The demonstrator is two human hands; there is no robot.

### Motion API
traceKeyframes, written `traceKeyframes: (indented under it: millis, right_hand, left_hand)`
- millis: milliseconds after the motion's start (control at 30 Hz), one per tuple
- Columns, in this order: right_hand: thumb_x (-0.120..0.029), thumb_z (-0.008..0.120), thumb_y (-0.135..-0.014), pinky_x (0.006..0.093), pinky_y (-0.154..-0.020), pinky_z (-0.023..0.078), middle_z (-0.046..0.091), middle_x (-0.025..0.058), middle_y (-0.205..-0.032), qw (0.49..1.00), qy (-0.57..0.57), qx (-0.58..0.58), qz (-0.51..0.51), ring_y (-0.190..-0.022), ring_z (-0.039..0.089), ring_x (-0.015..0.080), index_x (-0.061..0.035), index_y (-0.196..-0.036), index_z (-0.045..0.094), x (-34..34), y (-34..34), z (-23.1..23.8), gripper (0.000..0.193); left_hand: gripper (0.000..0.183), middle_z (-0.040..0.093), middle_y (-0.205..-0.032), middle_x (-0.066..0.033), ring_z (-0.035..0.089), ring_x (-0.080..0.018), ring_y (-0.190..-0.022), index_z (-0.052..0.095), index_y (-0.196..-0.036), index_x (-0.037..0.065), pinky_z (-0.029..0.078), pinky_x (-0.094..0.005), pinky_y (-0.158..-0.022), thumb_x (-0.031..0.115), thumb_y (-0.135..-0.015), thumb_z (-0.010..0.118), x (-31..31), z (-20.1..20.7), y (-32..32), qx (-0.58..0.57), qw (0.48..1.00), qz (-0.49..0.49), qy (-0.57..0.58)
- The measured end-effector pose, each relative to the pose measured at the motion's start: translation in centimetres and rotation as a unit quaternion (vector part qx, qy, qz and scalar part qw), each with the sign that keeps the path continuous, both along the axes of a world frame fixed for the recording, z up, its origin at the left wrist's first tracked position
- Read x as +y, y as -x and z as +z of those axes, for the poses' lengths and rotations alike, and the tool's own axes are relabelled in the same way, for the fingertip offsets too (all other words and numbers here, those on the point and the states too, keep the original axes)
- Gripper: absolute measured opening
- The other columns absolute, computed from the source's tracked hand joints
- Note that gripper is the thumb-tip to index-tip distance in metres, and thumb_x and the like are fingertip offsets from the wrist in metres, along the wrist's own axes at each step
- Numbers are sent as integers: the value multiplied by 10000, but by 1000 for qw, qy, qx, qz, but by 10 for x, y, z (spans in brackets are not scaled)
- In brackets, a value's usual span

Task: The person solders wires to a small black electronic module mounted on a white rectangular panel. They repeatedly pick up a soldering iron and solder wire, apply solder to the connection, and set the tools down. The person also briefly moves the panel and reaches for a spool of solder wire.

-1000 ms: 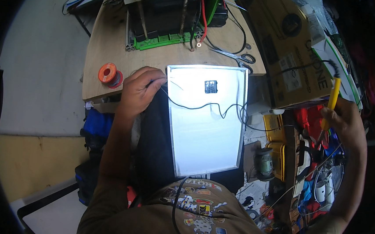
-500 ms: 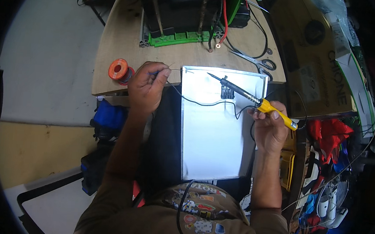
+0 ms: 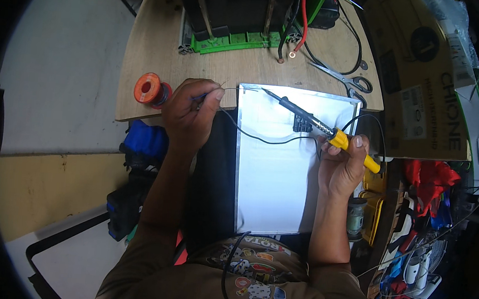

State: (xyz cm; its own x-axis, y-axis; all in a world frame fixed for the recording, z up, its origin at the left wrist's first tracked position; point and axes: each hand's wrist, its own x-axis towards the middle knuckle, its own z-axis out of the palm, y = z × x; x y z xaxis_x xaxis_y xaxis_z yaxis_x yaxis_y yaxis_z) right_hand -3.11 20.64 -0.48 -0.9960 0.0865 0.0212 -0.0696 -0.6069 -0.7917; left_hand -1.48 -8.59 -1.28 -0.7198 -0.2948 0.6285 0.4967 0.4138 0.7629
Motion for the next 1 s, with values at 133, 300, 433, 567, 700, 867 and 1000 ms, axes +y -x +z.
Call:
traceKeyframes:
  millis: [133,300,433,567,700,867,1000]
  right_hand:
    - [-324,695,-1019,473,-905,557,660,43,-702,1000,-7,10,13,-699,661,203,-132,-1006,609,-1,0,1,212]
    - [-297,708,-1006,477,-919,550,633,53,-729,997,55,5,45,-743,635,205,-102,-1145,649,1,-1,0,247]
    - [-229,712,-990,481,-941,534,618,55,-727,994,37,49,86,-781,632,214,-89,-1197,655,6,1,-2,256]
    - [-235,682,-989,488,-962,508,614,54,-721,994,49,38,91,-788,625,224,-87,-1184,642,8,0,-8,248]
    - [-276,653,-993,477,-952,499,608,53,-707,995,32,48,87,-784,619,226,-94,-1179,628,4,0,-12,262]
    - [-259,662,-985,472,-957,489,609,51,-702,993,17,65,98,-785,620,210,-110,-1176,633,3,0,-13,244]
    - [-232,678,-973,476,-970,482,625,54,-731,990,14,88,112,-793,629,193,-120,-1177,637,4,0,-15,236]
  left_hand:
    - [114,716,-968,-117,665,-104,-801,704,-1025,-25,531,-233,-693,-47,-915,726,0,1,0,12,1000,11,13]
    - [102,718,-966,-116,670,-111,-815,701,-1013,-23,536,-242,-709,-46,-916,723,1,2,-1,5,1000,18,5]
    - [102,720,-962,-115,675,-118,-824,700,-1010,-19,539,-248,-725,-41,-914,725,2,3,-1,3,1000,19,1]
    - [104,721,-957,-115,677,-126,-820,701,-1004,-18,540,-250,-728,-36,-907,732,2,4,-2,-8,999,32,12]
    - [102,725,-948,-119,682,-138,-818,704,-994,-15,543,-256,-731,-33,-899,738,3,5,-2,-11,999,39,14]
    - [104,731,-939,-127,691,-147,-812,708,-991,-14,548,-265,-725,-30,-894,742,3,6,-1,-5,999,41,23]
    - [107,735,-939,-127,697,-150,-804,714,-993,-7,552,-266,-717,-22,-892,748,4,7,-1,-4,998,49,25]
